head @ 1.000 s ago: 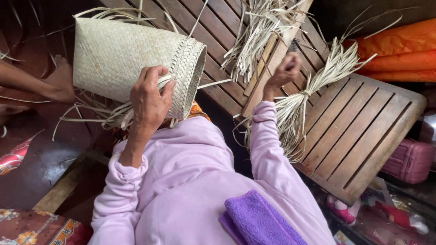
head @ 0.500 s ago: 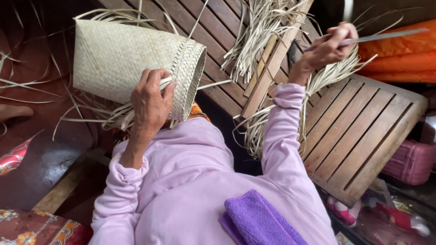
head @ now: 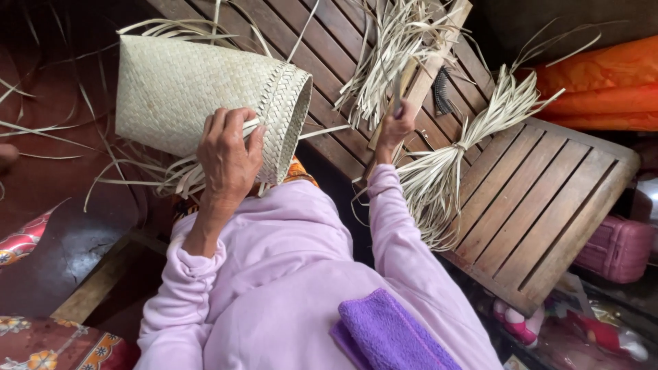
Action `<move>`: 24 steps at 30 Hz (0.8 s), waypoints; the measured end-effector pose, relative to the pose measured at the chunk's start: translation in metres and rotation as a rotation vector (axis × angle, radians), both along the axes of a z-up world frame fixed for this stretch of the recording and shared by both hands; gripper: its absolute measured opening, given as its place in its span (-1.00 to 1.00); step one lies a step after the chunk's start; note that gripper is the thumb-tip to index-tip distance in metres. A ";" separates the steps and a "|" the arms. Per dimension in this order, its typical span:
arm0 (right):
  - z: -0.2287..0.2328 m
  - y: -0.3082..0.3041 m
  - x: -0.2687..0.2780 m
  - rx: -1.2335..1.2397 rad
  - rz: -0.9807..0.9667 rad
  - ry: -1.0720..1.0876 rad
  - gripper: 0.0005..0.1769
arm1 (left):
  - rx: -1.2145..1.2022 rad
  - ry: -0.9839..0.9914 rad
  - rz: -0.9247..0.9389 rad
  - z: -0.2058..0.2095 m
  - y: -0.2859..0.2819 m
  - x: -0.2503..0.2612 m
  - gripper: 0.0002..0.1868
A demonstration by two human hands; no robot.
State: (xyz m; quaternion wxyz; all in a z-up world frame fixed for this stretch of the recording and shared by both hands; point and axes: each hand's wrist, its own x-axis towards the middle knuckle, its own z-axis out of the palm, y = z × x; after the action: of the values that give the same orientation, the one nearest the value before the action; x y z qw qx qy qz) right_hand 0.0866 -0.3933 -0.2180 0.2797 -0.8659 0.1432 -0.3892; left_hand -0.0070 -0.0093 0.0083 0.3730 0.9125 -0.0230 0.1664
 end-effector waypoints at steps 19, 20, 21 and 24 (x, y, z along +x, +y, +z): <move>0.026 0.082 -0.102 0.713 0.133 0.428 -0.82 | 0.011 -0.070 0.194 -0.022 -0.002 -0.029 -0.52; 0.029 0.084 -0.105 0.780 0.184 0.445 -0.76 | 0.012 -0.061 0.199 -0.027 -0.002 -0.031 -0.50; 0.032 0.086 -0.109 0.847 0.233 0.463 -0.71 | 0.013 -0.050 0.201 -0.031 -0.002 -0.034 -0.49; 0.036 0.097 -0.107 0.899 0.306 0.484 -0.72 | -0.040 -0.041 0.189 -0.044 -0.002 -0.034 -0.51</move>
State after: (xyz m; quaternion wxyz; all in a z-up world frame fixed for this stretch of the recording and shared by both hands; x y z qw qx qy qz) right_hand -0.0205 -0.2966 -0.1822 0.6356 -0.7368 0.2282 -0.0331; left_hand -0.0409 -0.0108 -0.0356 0.3730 0.8994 0.0588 0.2200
